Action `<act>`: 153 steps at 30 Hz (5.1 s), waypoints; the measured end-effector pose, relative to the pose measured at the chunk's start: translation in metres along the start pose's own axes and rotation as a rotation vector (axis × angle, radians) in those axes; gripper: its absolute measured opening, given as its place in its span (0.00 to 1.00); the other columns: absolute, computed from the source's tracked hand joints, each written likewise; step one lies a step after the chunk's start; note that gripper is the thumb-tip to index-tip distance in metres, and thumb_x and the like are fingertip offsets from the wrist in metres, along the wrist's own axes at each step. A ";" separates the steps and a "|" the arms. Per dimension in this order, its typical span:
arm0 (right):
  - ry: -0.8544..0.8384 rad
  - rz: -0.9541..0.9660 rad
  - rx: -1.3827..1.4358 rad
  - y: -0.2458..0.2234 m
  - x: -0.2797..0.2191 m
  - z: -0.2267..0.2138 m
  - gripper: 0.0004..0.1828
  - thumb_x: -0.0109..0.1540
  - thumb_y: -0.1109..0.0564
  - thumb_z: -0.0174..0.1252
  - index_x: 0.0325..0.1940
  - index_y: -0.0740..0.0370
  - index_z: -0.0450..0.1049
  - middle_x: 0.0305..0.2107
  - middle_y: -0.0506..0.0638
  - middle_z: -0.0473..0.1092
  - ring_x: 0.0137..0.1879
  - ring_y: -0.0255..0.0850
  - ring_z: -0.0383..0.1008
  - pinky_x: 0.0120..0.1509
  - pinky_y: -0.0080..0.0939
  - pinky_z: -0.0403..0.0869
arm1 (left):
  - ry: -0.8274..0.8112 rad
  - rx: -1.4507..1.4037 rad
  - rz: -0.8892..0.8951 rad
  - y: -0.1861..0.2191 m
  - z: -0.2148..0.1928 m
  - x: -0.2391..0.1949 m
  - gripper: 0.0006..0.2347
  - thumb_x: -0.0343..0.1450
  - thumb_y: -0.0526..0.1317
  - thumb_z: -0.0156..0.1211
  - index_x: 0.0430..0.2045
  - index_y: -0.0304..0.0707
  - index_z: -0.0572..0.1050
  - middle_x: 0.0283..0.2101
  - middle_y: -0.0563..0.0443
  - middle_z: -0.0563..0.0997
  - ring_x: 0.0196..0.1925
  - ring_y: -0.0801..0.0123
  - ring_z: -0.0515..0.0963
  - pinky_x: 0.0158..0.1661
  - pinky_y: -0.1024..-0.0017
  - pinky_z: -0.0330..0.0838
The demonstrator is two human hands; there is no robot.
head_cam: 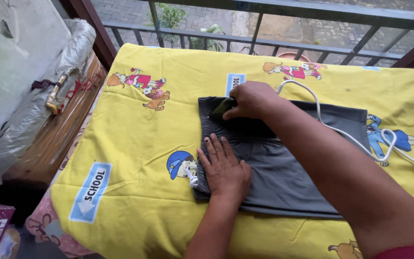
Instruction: The person irons a pair of gray shorts on a yellow patterned ironing board cover. They use a black electric iron to smooth the fabric, repeatedly adjusting and folding the garment to reach different sections. The person finishes by folding the shorts into a neat stack.
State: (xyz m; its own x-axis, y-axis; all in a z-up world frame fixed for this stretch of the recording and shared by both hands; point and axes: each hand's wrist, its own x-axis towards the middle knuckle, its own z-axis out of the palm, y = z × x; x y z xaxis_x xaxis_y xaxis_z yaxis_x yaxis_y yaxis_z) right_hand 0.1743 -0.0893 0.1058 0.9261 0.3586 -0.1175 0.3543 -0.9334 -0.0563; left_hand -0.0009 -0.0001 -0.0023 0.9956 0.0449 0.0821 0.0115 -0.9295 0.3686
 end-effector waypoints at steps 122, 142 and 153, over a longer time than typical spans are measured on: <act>0.032 0.293 -0.028 0.165 -0.100 0.003 0.32 0.50 0.22 0.60 0.43 0.45 0.79 0.35 0.60 0.76 0.54 0.58 0.76 0.56 0.57 0.74 | -0.075 0.058 -0.049 0.041 0.009 0.087 0.44 0.64 0.72 0.49 0.71 0.45 0.55 0.76 0.31 0.47 0.78 0.38 0.41 0.72 0.48 0.28; 0.122 0.193 0.017 0.089 -0.014 0.008 0.34 0.56 0.24 0.57 0.47 0.54 0.76 0.35 0.59 0.76 0.50 0.57 0.77 0.52 0.59 0.74 | 0.006 0.002 -0.040 0.040 0.013 0.088 0.45 0.61 0.70 0.57 0.70 0.44 0.58 0.74 0.29 0.50 0.77 0.37 0.45 0.71 0.48 0.31; -0.013 0.225 -0.064 0.133 -0.080 -0.007 0.32 0.48 0.22 0.60 0.41 0.46 0.79 0.34 0.57 0.76 0.53 0.55 0.77 0.55 0.56 0.75 | 0.089 0.034 -0.015 0.039 0.017 0.086 0.43 0.60 0.69 0.59 0.68 0.43 0.62 0.73 0.28 0.55 0.76 0.37 0.49 0.71 0.48 0.34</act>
State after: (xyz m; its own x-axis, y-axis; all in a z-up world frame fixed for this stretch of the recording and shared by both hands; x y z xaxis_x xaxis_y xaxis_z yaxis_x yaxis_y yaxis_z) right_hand 0.1486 -0.2423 0.1144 0.9812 0.1406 -0.1325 0.1465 -0.9886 0.0353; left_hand 0.0872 -0.0386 0.0035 0.9831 0.0898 0.1594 0.0310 -0.9404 0.3387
